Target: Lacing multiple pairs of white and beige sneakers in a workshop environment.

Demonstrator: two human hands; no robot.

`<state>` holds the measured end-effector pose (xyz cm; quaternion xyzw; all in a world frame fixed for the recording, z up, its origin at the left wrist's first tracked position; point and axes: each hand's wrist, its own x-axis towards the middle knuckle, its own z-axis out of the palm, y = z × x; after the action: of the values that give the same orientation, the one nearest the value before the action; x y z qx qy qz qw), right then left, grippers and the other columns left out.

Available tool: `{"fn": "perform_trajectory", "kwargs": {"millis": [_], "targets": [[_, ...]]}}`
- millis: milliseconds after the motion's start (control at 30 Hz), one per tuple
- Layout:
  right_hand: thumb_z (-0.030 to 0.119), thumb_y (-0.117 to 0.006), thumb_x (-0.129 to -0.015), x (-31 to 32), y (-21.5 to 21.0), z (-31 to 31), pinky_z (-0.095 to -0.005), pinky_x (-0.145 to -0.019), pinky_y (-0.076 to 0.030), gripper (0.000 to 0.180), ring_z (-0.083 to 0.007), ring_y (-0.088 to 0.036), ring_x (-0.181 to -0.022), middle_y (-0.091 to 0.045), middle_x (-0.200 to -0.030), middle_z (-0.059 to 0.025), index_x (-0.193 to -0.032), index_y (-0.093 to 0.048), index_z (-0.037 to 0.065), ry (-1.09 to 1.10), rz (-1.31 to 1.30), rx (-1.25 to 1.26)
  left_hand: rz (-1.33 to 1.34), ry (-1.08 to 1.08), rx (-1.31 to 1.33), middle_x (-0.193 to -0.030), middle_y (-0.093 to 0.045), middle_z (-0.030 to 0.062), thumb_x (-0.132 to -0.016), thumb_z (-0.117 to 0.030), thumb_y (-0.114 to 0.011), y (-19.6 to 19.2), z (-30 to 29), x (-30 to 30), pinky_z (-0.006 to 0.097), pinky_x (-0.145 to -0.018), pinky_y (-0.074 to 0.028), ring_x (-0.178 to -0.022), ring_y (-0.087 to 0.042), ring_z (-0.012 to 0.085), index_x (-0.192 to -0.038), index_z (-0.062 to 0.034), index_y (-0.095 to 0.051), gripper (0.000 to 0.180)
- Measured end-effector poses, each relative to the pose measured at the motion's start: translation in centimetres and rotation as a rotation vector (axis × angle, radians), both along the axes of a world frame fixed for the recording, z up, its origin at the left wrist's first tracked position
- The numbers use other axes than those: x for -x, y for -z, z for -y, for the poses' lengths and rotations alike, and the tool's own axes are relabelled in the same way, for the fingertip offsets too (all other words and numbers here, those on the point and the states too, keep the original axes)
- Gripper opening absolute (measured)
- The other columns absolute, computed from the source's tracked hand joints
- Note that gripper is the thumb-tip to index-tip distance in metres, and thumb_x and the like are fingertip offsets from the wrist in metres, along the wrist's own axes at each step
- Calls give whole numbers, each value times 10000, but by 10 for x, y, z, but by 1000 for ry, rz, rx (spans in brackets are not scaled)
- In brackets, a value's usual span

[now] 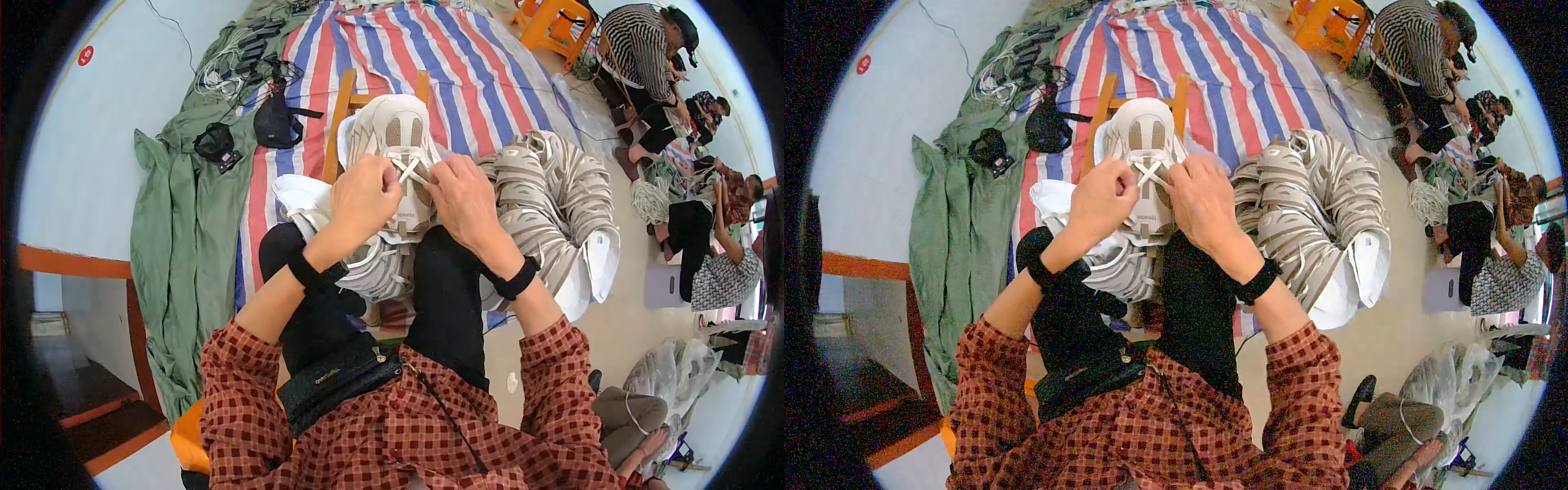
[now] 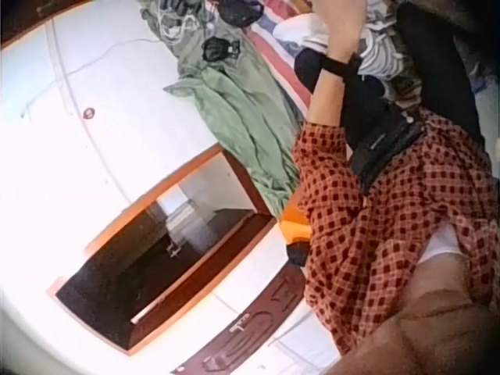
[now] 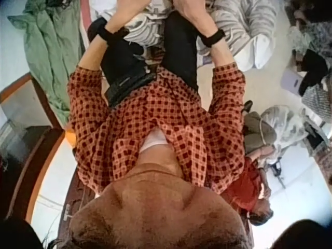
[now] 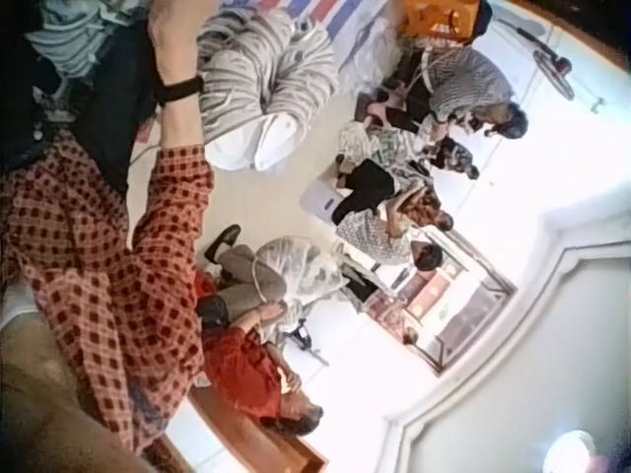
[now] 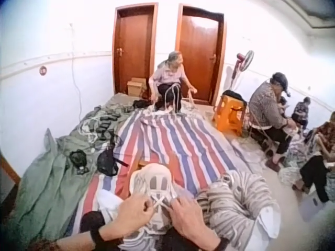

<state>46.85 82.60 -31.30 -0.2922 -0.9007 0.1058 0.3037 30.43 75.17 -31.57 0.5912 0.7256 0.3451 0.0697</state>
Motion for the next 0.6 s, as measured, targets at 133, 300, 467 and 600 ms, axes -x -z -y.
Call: {"fn": "perform_trajectory", "kwargs": {"millis": [133,300,467,600], "targets": [[136,-633,-764,1,-5,-1,-422,-654,-455,124,-327,-566,-784,-558,-765,-133,-813,-557,51,3,-20,201,321,46,115,-660,-592,72,-780,-101,-574,-1,-4,9,315,-577,-462,-626,-604,183,-778,-14,-558,88],[98,-617,-770,0,1,-10,-423,-664,-438,98,-326,-560,-738,-574,-755,-142,-810,-568,22,-107,77,377,526,19,264,-639,-607,113,-752,-115,-585,-4,2,11,360,-592,-457,-625,-613,255,-819,-29,-570,110],[93,-578,-798,-18,10,-27,-421,-675,-436,80,-338,-559,-791,-563,-761,-144,-814,-578,14,49,142,-53,234,-50,197,-670,-594,105,-726,-105,-626,6,11,35,354,-590,-448,-619,-595,227,-898,-28,-559,200],[109,-585,-814,-20,21,-26,-382,-660,-442,103,-297,-563,-755,-545,-739,-135,-830,-569,9,5,-30,125,643,60,294,-669,-582,58,-771,-78,-605,-3,27,38,283,-574,-446,-606,-575,156,-990,-30,-543,232]]}}
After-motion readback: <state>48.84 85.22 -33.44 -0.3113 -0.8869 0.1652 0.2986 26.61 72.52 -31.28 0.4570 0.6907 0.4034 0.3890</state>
